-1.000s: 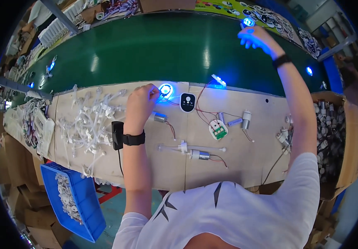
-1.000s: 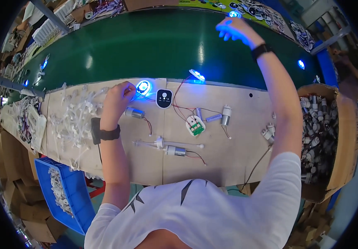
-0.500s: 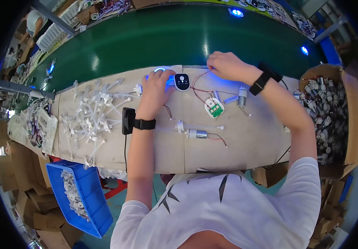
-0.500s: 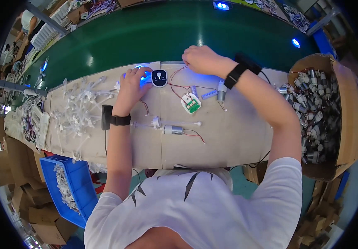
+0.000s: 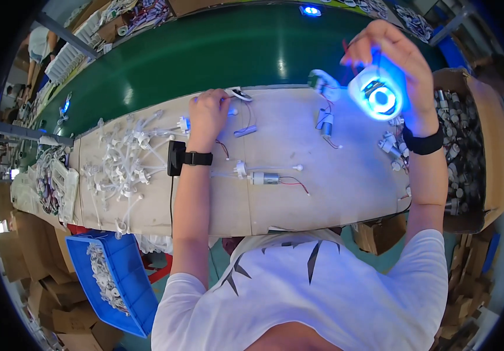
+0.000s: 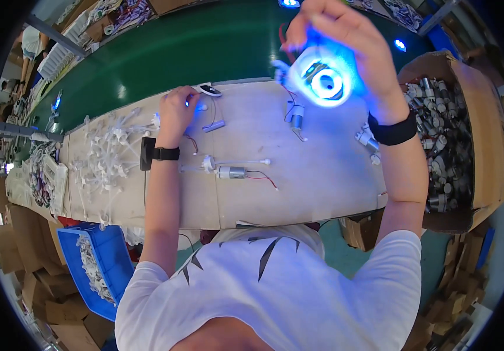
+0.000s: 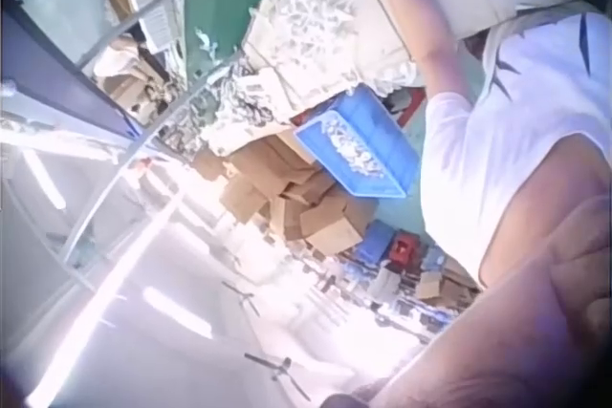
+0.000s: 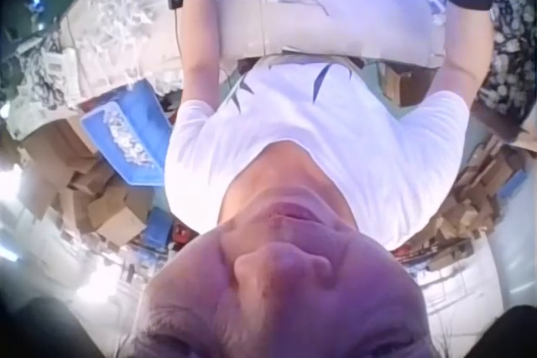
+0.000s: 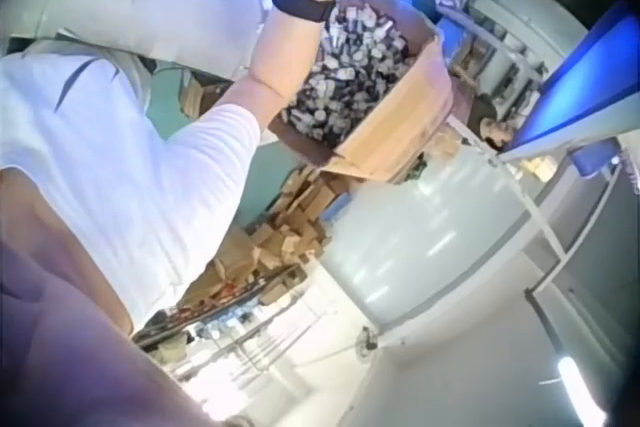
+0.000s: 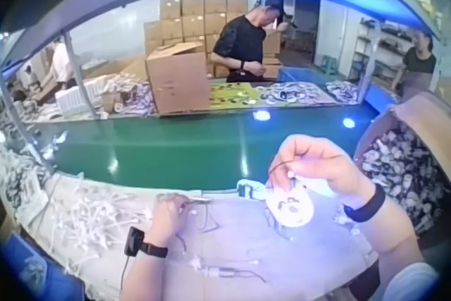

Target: Assembling electronic components by manually connecting small motors to circuit boards and plastic housings on an industrial workbench.

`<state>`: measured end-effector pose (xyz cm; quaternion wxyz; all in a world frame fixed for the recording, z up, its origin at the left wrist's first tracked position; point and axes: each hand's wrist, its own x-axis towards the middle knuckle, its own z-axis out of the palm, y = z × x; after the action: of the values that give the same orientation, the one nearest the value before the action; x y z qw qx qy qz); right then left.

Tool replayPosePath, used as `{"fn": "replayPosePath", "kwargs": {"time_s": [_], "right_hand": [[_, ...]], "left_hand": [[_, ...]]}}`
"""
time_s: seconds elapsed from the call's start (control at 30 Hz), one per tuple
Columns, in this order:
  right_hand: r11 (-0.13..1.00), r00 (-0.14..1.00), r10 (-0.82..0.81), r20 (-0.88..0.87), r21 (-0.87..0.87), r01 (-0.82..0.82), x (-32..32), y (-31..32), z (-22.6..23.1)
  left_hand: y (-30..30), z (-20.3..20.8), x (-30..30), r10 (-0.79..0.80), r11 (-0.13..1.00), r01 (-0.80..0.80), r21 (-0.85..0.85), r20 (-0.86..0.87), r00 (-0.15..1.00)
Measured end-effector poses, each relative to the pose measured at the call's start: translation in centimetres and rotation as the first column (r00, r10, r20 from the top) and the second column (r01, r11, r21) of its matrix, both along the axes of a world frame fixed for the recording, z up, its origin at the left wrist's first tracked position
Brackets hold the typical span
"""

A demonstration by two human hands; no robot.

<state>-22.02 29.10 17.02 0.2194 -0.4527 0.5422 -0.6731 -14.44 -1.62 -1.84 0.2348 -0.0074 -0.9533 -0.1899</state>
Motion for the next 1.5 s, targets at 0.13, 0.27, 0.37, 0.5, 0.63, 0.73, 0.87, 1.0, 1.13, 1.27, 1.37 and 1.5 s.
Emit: {"fn": "replayPosePath", "kwargs": {"time_s": [0.13,0.27,0.37,0.5,0.63,0.73,0.87,1.0,1.13,1.27,1.37,1.5], "right_hand": [[0.937,0.946,-0.315,0.077,-0.135,0.323,-0.6,3.3,0.4],[0.856,0.849,-0.514,0.122,0.002,0.518,0.1,6.9,-1.2],[0.833,0.810,-0.553,0.197,0.131,0.537,1.4,9.5,-4.7],[0.698,0.734,-0.679,0.000,0.309,0.646,2.4,11.7,-12.6],[0.435,0.688,-0.554,-0.468,0.542,0.719,1.8,14.2,-16.2],[0.162,0.621,-0.228,-0.750,0.600,0.784,0.8,11.6,-14.0],[0.256,0.515,-0.199,-0.834,0.463,0.848,-3.8,4.2,-8.9],[0.300,0.567,0.000,-0.824,0.541,0.786,-2.1,-3.8,-6.7],[0.582,0.764,0.121,-0.633,0.669,0.462,4.8,-8.7,-11.1],[0.625,0.733,0.208,-0.647,0.665,0.409,11.6,-9.3,-13.9],[0.659,0.769,0.163,-0.618,0.648,0.382,13.3,-7.9,-15.9],[0.529,0.853,0.100,-0.512,0.753,0.390,12.7,-5.2,-16.1]], "left_hand": [[0.3,0.8,-2.2,0.000,0.994,0.005,0.105,-0.054,0.999],[0.9,1.9,-5.0,0.015,0.993,-0.005,0.117,-0.084,0.996],[0.8,1.2,-6.5,-0.020,0.992,0.030,0.123,-0.088,0.996],[0.8,0.4,-6.2,0.000,1.000,-0.001,-0.031,-0.056,0.998],[0.5,1.7,-1.3,0.169,0.963,-0.161,-0.218,0.017,0.985],[-2.5,0.6,1.2,0.336,0.935,-0.286,-0.208,0.270,0.902],[-4.2,-0.2,2.0,0.306,0.948,-0.262,-0.182,0.293,0.906],[-6.1,-1.2,0.5,0.236,0.969,-0.246,0.019,0.220,0.946],[-5.5,1.9,-1.4,-0.011,0.753,-0.096,0.651,0.157,0.987],[-7.0,1.9,-2.7,-0.054,0.604,-0.075,0.793,0.134,0.989],[-7.5,0.9,-1.8,0.070,0.737,-0.082,0.671,0.045,0.997],[-7.1,0.7,0.4,0.077,0.997,-0.073,0.031,-0.173,0.982]]}}
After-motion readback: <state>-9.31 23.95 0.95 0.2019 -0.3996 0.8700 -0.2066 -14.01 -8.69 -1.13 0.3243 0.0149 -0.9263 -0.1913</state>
